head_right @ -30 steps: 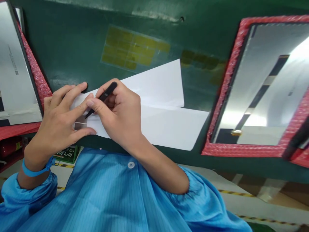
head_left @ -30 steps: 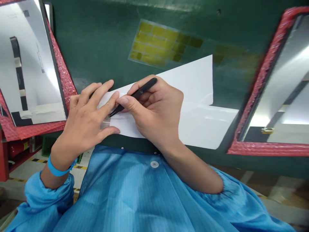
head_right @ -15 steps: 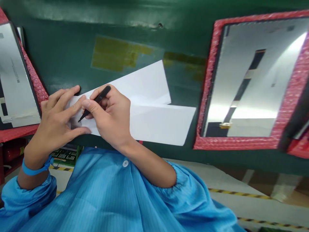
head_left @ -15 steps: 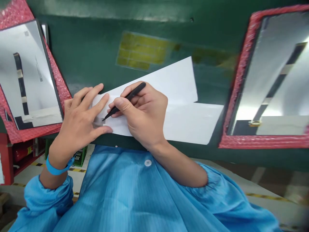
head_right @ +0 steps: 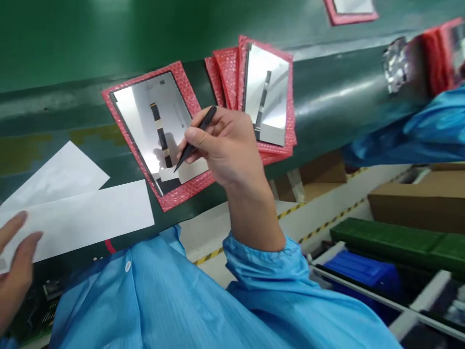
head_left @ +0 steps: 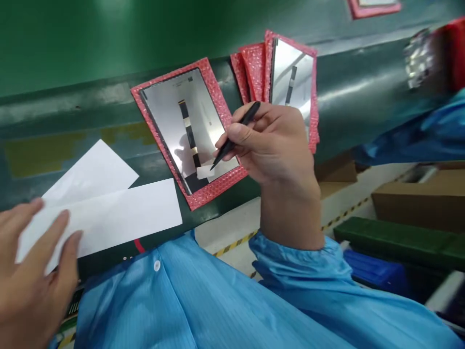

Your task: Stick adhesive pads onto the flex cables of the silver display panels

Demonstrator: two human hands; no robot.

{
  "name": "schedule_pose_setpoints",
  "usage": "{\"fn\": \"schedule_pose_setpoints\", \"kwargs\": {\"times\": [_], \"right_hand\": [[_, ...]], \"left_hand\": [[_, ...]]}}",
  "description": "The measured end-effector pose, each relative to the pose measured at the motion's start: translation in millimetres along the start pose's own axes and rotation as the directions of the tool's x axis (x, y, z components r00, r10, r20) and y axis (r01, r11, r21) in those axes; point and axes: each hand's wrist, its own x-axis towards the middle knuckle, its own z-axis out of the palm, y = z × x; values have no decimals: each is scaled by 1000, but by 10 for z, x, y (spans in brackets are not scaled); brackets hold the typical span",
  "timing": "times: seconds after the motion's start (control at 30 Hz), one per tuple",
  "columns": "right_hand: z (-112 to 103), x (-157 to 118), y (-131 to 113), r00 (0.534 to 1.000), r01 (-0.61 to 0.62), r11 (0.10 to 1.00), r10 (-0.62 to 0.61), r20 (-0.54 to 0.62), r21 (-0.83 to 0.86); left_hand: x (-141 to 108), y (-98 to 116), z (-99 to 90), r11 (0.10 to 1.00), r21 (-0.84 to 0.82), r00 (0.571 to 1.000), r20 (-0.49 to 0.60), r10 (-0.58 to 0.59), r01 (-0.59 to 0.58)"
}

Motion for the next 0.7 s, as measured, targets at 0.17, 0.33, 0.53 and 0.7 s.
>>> {"fn": "schedule_pose_setpoints", "kwargs": {"times": [0.17,0.33,0.53,0.7], "right_hand": [[-316,198,195,985,-105,993,110,136,-49],[-283,264,266,970,-131,990,139,199,-54],[-252,245,179,974,-129,988,142,175,-86],[-225,247,108,973,-132,977,159,164,-165]], "left_hand": [[463,1011,922,967,-10,967,28,254,-254],[487,1187,1350,978,119,985,35,169,-172],[547,1297,1318,982,87,985,18,170,-171],[607,1406,1433,981,90,984,75,164,-170]]}}
